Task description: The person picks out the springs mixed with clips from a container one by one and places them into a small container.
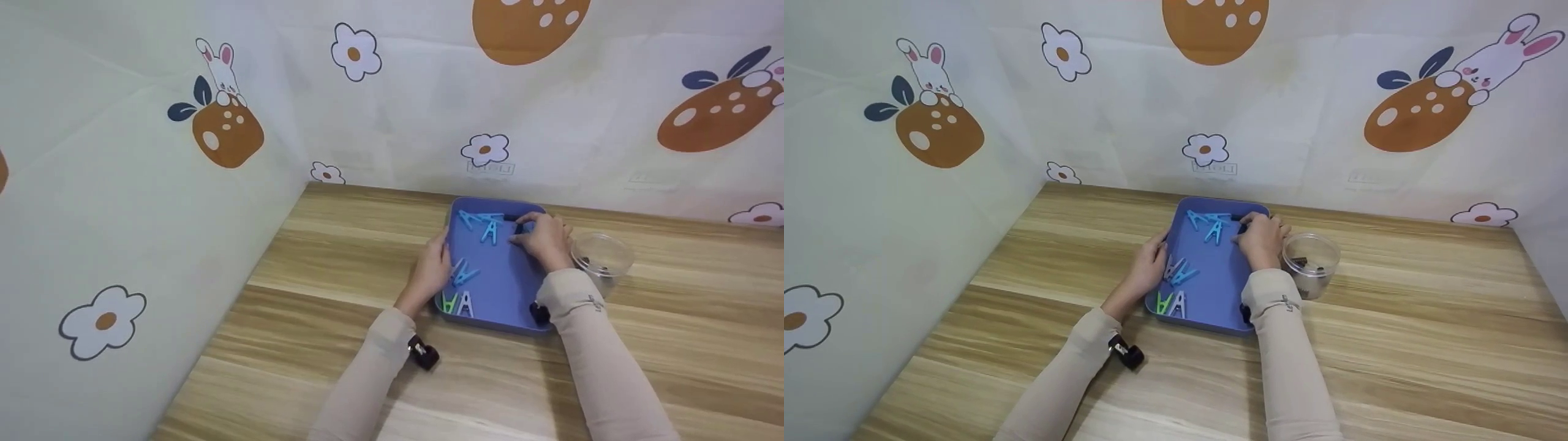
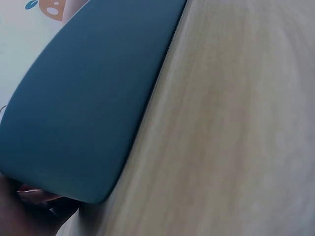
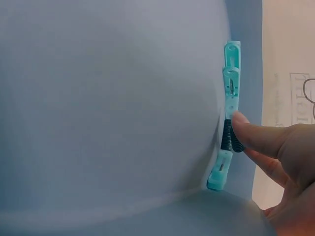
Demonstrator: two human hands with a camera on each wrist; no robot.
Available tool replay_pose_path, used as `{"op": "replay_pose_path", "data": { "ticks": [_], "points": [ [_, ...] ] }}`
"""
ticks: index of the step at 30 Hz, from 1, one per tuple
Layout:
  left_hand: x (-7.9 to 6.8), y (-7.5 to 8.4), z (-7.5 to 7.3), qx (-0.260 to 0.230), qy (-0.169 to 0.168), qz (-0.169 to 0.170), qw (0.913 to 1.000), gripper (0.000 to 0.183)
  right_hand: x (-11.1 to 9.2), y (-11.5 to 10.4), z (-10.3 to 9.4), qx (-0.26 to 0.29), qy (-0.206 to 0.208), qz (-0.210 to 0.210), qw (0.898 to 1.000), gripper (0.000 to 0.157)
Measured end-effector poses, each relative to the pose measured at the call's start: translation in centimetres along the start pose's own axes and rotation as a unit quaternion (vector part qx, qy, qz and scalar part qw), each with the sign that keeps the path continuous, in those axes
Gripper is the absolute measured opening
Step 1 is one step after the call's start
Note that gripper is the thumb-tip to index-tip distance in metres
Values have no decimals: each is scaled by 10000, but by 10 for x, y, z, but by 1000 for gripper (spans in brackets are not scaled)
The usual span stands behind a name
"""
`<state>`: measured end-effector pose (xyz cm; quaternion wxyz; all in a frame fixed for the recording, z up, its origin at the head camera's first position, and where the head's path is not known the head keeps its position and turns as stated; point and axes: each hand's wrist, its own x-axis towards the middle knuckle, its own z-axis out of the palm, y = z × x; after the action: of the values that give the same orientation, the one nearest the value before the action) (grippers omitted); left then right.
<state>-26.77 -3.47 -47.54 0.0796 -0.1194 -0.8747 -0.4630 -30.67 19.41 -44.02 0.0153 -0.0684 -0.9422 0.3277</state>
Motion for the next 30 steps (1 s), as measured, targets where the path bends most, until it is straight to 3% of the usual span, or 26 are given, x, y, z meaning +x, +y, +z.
{"op": "replay_pose_path", "data": {
  "ticks": [6,16,30],
  "points": [
    [1,0,0,-51,-66,-104,9999,45,-1,0,0,180,76,-150,9997,44],
    [0,0,1,-133,-63,-66,9999,45,-1,-4,0,267,123,37,9996,46],
    [0,0,1,-57,-35,-91,9999,45,-5,-10,-1,390,514,-19,9979,41]
  ]
}}
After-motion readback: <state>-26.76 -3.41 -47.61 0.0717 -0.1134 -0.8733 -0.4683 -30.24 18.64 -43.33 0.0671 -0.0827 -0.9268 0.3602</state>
